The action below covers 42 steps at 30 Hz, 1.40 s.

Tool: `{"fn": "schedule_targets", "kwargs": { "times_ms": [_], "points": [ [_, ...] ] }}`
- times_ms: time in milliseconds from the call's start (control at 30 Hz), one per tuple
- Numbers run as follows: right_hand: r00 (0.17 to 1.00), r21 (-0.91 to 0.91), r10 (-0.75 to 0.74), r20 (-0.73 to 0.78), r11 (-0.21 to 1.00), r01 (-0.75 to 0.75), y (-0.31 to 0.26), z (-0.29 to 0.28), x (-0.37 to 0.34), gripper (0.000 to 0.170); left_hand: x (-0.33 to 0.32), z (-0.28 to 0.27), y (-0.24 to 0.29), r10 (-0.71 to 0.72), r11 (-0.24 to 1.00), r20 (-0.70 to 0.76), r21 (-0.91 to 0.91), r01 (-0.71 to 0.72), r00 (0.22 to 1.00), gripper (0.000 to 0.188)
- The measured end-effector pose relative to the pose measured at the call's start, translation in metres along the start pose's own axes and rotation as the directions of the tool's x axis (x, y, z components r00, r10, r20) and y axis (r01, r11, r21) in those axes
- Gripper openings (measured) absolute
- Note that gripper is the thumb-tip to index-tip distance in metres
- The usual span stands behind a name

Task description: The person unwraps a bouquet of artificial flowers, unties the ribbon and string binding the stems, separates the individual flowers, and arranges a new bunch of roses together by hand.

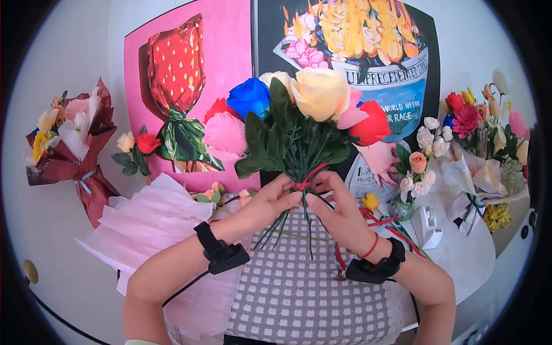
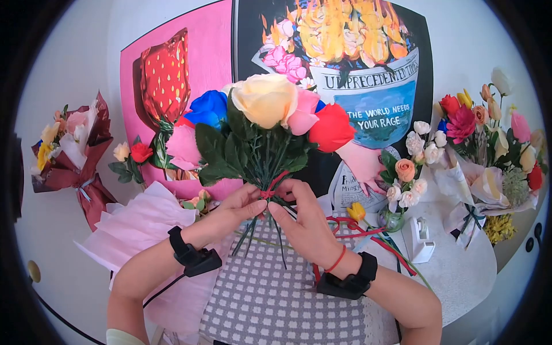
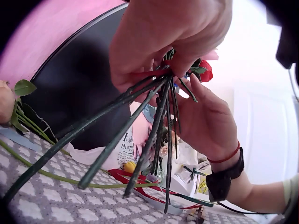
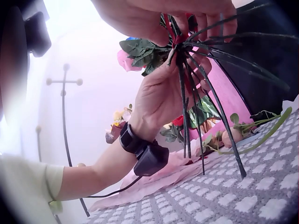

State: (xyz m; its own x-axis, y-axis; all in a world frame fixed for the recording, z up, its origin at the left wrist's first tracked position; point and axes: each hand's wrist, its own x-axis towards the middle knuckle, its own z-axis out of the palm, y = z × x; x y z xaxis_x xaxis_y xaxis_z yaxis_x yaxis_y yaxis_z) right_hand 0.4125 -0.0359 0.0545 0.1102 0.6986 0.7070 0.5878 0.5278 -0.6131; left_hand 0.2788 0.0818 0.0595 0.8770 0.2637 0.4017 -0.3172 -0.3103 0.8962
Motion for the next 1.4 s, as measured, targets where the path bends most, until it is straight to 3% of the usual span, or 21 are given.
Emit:
{"fn": "schedule_targets", "kwargs": {
  "times_ms": [300,433,500,600,833,900,1000,1067,1167,1267,1400],
  "points": [
    [0.997,0.057,0.06,-0.049,0.997,-0.058,0.003,-0.001,0.002,0.027,0.002,0.006,0.004,-0.018,0.999,-0.04,-0.033,0.017,0.999,0.039],
    [0.996,0.021,0.023,-0.085,1.0,-0.021,0.002,-0.003,0.004,0.025,0.003,0.007,0.012,-0.069,0.998,-0.048,-0.006,0.069,0.996,0.043],
    [0.995,0.019,0.011,-0.098,1.0,-0.01,0.0,-0.003,0.004,0.024,0.006,0.004,0.008,-0.026,0.997,-0.034,-0.075,0.023,0.999,0.042],
    [0.991,-0.035,-0.032,-0.131,0.999,0.027,-0.002,-0.005,0.003,0.021,0.003,0.005,0.017,-0.078,0.996,0.005,-0.044,0.079,0.997,0.041],
    [0.975,-0.091,-0.113,-0.19,0.991,0.097,-0.004,-0.02,0.01,0.012,0.012,0.019,0.017,-0.051,0.995,0.001,-0.082,0.051,0.999,0.041],
    [0.967,-0.107,-0.145,-0.21,0.986,0.124,-0.004,-0.023,0.011,0.01,0.02,0.024,0.007,0.088,0.983,-0.086,-0.156,-0.101,0.992,0.033],
    [0.938,-0.257,-0.274,-0.214,0.942,0.216,-0.009,-0.029,0.011,0.008,0.015,0.025,0.01,0.026,0.978,-0.023,-0.204,-0.03,0.999,0.034],
    [0.925,-0.39,-0.346,-0.154,0.882,0.265,-0.01,-0.031,0.012,0.009,0.015,0.027,0.005,-0.004,0.975,-0.013,-0.223,0.001,1.0,0.035],
    [0.95,-0.475,-0.31,-0.015,0.839,0.267,-0.012,-0.035,0.01,0.008,0.019,0.024,-0.008,-0.052,0.972,-0.025,-0.232,0.045,0.998,0.036],
    [0.964,-0.56,-0.263,0.026,0.796,0.232,-0.017,-0.034,0.009,0.008,0.015,0.023,-0.006,-0.148,0.975,-0.058,-0.173,0.136,0.987,0.036],
    [0.964,-0.52,-0.25,0.091,0.813,0.26,-0.031,-0.04,0.011,0.009,0.012,0.042,0.003,-0.024,0.973,-0.109,-0.232,-0.002,0.994,0.034]
  ]
}}
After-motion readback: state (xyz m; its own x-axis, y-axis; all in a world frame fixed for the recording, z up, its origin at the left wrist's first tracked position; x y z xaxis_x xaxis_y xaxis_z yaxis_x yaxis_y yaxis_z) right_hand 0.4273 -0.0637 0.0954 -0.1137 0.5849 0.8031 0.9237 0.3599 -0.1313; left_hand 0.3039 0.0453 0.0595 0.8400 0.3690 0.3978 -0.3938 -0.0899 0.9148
